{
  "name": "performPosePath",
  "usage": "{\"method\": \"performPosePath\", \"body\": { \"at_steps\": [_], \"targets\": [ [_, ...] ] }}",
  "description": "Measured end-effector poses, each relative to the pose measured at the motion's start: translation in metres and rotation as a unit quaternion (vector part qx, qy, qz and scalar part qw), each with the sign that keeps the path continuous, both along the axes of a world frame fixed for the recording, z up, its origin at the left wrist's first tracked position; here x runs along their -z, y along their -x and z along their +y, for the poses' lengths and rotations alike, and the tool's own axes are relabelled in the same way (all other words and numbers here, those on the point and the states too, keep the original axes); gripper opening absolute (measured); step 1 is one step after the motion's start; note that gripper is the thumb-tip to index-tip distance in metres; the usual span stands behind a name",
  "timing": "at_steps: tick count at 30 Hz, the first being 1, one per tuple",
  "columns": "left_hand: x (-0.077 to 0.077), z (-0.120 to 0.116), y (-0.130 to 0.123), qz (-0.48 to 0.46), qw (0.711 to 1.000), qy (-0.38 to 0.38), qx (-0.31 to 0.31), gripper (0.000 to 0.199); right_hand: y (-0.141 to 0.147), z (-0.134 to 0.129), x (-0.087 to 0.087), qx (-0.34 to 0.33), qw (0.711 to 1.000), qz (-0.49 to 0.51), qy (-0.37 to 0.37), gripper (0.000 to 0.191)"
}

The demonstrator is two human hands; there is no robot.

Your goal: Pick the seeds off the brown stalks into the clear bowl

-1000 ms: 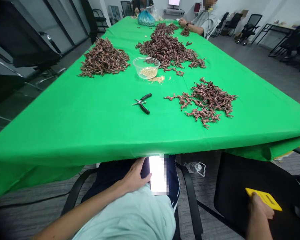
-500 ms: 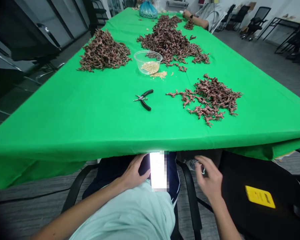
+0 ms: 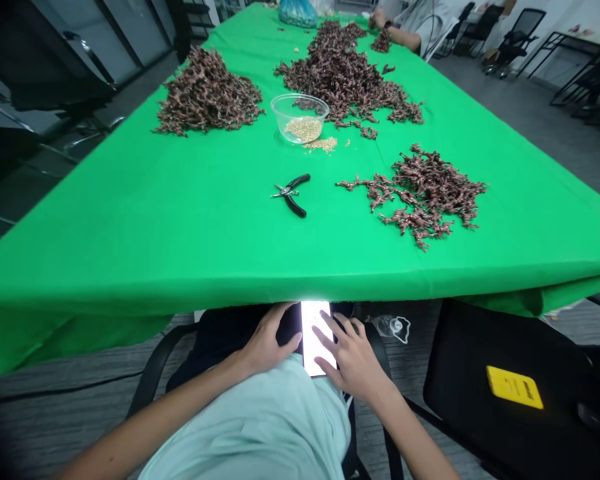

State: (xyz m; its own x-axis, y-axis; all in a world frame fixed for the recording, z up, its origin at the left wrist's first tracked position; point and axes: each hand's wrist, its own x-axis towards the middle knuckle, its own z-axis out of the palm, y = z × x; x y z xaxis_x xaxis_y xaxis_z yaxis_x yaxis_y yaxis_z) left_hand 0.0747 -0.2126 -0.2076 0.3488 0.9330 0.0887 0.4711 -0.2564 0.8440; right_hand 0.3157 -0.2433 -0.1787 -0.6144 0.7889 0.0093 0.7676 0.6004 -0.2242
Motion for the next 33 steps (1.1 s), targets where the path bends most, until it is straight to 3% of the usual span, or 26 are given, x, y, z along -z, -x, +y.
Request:
{"method": "performPosePath", "body": {
  "at_steps": [13,17,25,33],
  "targets": [
    [-0.003,0.0,-0.001,-0.003,1.0,0.009,-0.004,0.064,0.0,-0.009,0.009,0.016,0.999,0.033,0.009,0.063],
    [-0.002,0.0,-0.001,0.0,1.0,0.013,-0.002,0.062,-0.003,-0.012,0.001,0.037,0.998,0.055,0.009,0.056],
    [-0.002,0.0,-0.001,0.003,1.0,0.015,-0.004,0.062,-0.003,-0.017,-0.004,0.015,0.999,0.037,0.018,0.041],
    [-0.003,0.0,-0.002,-0.003,1.0,0.014,-0.005,0.063,-0.001,-0.016,0.002,0.018,0.999,0.034,0.03,0.055]
  ]
}}
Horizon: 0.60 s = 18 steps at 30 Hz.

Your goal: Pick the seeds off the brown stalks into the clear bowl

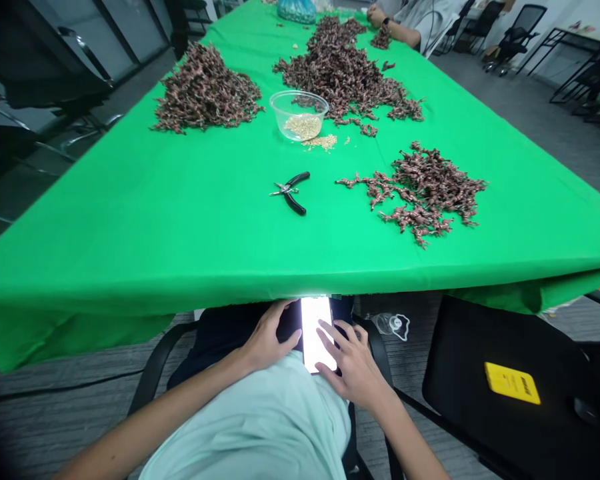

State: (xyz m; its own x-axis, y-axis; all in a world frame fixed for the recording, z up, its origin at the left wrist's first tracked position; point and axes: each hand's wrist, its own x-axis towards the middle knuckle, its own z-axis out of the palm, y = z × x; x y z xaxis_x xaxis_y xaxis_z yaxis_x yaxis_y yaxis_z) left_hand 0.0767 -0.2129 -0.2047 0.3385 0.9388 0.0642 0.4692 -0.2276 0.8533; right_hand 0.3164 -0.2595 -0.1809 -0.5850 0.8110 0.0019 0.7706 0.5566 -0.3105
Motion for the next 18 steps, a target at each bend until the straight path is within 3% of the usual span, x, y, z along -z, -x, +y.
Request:
{"method": "performPosePath", "body": {
  "at_steps": [5,11,18],
  "targets": [
    [-0.0004,0.0004,0.0006,0.003,1.0,0.002,0.003,0.062,-0.0006,-0.0011,0.0012,0.01,1.0,0.021,0.003,0.057],
    [-0.0013,0.001,0.0001,0.002,1.0,0.0,0.007,0.061,-0.005,-0.0051,0.0025,0.07,0.994,0.076,-0.041,0.048],
    [-0.0025,0.0013,0.0007,0.0,1.0,0.002,0.011,0.06,0.0009,-0.0055,0.0103,0.074,0.995,0.045,-0.041,0.037]
  ]
}}
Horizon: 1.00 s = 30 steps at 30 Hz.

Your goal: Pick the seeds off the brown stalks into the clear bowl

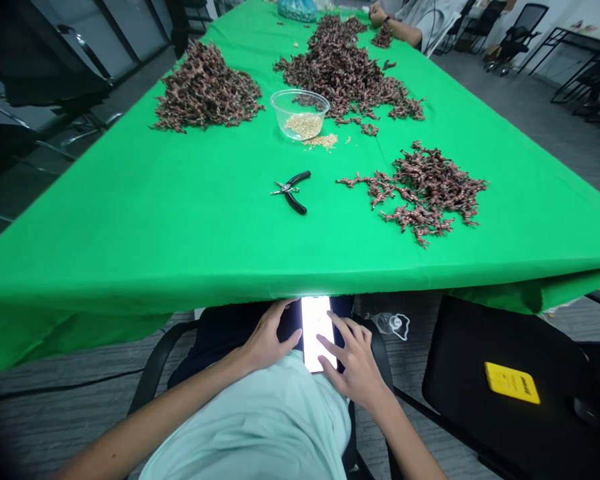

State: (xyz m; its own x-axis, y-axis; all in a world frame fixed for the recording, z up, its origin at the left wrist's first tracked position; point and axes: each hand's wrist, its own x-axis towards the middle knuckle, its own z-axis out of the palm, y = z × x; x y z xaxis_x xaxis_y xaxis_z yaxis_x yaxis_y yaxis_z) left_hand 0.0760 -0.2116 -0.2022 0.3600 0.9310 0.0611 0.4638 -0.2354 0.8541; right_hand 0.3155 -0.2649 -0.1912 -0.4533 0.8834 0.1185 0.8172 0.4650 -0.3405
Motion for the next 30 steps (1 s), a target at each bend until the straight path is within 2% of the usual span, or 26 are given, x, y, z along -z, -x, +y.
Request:
{"method": "performPosePath", "body": {
  "at_steps": [13,30],
  "targets": [
    [0.0014,-0.0009,-0.0002,-0.002,1.0,0.001,-0.007,0.063,0.0045,0.0022,0.0026,-0.01,1.0,0.0,-0.008,0.043],
    [0.0039,-0.001,-0.0002,0.006,1.0,0.005,-0.009,0.06,0.0073,0.0027,0.0054,-0.011,1.0,0.008,0.013,0.037]
  ]
}}
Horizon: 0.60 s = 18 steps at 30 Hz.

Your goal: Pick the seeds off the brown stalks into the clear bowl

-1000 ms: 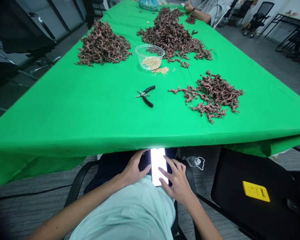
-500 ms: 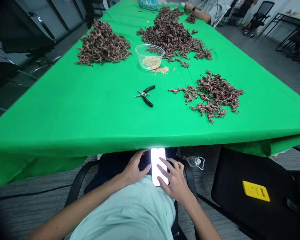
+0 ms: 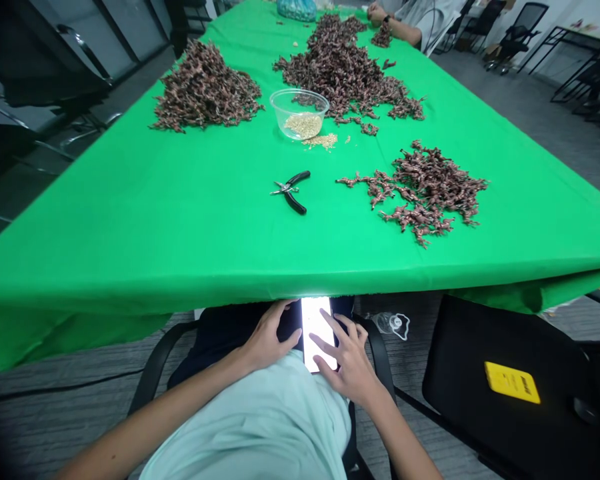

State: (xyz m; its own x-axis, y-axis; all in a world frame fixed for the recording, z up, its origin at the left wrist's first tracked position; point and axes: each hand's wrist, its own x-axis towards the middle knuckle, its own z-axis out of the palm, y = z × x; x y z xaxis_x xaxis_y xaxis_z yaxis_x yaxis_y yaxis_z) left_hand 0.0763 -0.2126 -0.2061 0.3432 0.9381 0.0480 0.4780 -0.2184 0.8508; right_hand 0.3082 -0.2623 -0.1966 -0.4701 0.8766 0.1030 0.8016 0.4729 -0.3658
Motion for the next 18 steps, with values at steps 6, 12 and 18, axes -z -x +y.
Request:
{"method": "performPosePath", "body": {
  "at_steps": [6,12,18],
  "targets": [
    [0.0012,0.0001,-0.0004,-0.003,1.0,-0.002,-0.003,0.059,0.0017,-0.0008,0.0025,0.006,1.0,0.017,-0.008,0.037],
    [0.0016,0.0005,-0.0004,0.003,1.0,-0.01,-0.001,0.059,0.0036,-0.0002,0.0044,0.008,1.0,0.01,-0.011,0.04],
    [0.0029,0.0008,-0.0003,0.008,1.0,-0.004,0.004,0.058,0.0024,-0.0003,0.0047,0.001,1.0,0.022,-0.013,0.037]
  ]
}}
